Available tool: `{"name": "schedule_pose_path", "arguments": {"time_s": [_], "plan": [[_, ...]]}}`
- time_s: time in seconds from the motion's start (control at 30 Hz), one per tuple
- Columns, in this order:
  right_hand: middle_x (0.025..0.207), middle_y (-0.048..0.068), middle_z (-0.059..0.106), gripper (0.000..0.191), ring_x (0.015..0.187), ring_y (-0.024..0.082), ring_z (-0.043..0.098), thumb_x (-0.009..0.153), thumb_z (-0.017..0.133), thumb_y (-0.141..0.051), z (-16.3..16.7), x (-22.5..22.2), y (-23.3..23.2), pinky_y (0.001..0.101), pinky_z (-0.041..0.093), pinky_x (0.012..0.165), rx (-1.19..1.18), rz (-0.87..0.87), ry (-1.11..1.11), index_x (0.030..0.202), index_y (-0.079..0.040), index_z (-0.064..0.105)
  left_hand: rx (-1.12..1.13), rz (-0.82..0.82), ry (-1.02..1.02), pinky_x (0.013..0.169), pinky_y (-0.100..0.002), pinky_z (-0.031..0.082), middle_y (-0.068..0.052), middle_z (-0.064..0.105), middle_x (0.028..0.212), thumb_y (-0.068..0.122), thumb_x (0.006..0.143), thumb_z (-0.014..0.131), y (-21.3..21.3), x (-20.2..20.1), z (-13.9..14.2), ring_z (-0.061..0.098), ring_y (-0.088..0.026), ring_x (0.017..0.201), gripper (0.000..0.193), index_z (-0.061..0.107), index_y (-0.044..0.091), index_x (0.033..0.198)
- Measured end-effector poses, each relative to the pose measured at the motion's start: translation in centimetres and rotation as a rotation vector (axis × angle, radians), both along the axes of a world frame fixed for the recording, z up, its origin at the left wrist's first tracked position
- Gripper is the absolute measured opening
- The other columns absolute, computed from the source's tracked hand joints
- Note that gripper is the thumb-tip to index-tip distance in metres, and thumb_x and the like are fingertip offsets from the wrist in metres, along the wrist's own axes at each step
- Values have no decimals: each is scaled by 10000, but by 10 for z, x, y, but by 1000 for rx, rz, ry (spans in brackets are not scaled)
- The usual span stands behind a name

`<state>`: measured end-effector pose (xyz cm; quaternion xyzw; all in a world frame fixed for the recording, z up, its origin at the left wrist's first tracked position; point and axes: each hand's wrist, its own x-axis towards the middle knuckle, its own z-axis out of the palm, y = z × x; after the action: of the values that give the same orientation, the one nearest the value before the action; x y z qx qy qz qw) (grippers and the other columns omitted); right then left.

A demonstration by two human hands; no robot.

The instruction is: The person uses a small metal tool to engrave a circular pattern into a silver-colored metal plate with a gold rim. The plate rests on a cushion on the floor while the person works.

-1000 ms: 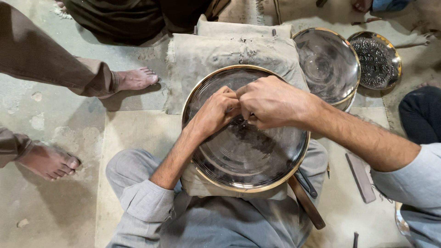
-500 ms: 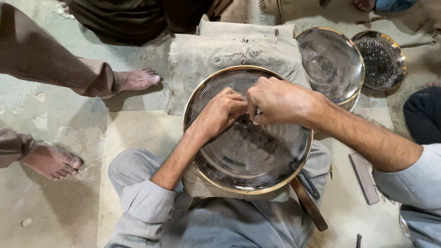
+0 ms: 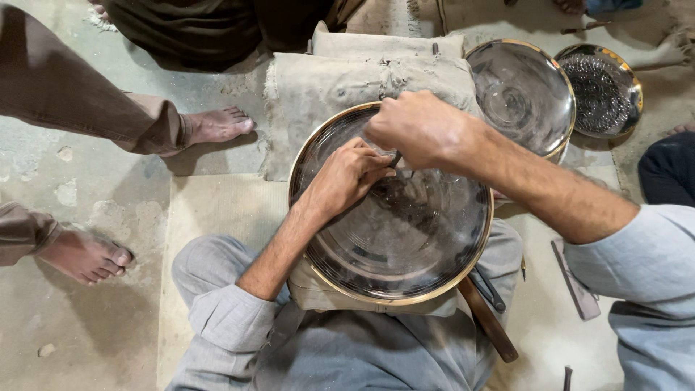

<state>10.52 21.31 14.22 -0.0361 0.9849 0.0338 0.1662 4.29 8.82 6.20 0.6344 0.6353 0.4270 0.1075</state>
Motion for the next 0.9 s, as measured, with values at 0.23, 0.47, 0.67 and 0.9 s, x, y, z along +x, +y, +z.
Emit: {"name": "schedule_pose_path", "arguments": {"time_s": [0.23, 0.47, 0.67, 0.9], "plan": [[876, 114, 742, 284, 877, 299, 734, 653, 800, 15, 1, 4, -2, 440, 604, 751, -85, -48, -116, 909, -102, 767, 34, -41, -69, 881, -398, 563, -120, 786, 1017, 159, 904, 771, -1, -1, -3, 695, -290, 983, 205, 792, 20, 1054], [855, 94, 771, 127, 796, 254, 758, 798, 764, -102, 20, 20, 19, 412, 597, 744, -305, -67, -2, 925, -90, 768, 11, -109, -228, 757, -357, 631, -123, 772, 985, 113, 922, 755, 0, 2, 4, 782, -244, 891, 239, 705, 15, 1134], [783, 114, 756, 170, 776, 273, 746, 766, 773, -98, 17, 48, 39, 427, 575, 722, -300, -125, 20, 917, -51, 711, -40, -247, -272, 735, -344, 625, -108, 799, 955, 87, 939, 743, 11, 10, 8, 802, -220, 874, 232, 654, 19, 1142], [770, 122, 751, 141, 765, 278, 742, 783, 759, -84, 8, 50, 37, 422, 578, 711, -343, -133, 53, 905, -42, 700, 0, -280, -280, 726, -342, 620, -110, 785, 932, 81, 944, 714, 16, 15, 4, 791, -226, 864, 264, 606, 5, 1173]]}}
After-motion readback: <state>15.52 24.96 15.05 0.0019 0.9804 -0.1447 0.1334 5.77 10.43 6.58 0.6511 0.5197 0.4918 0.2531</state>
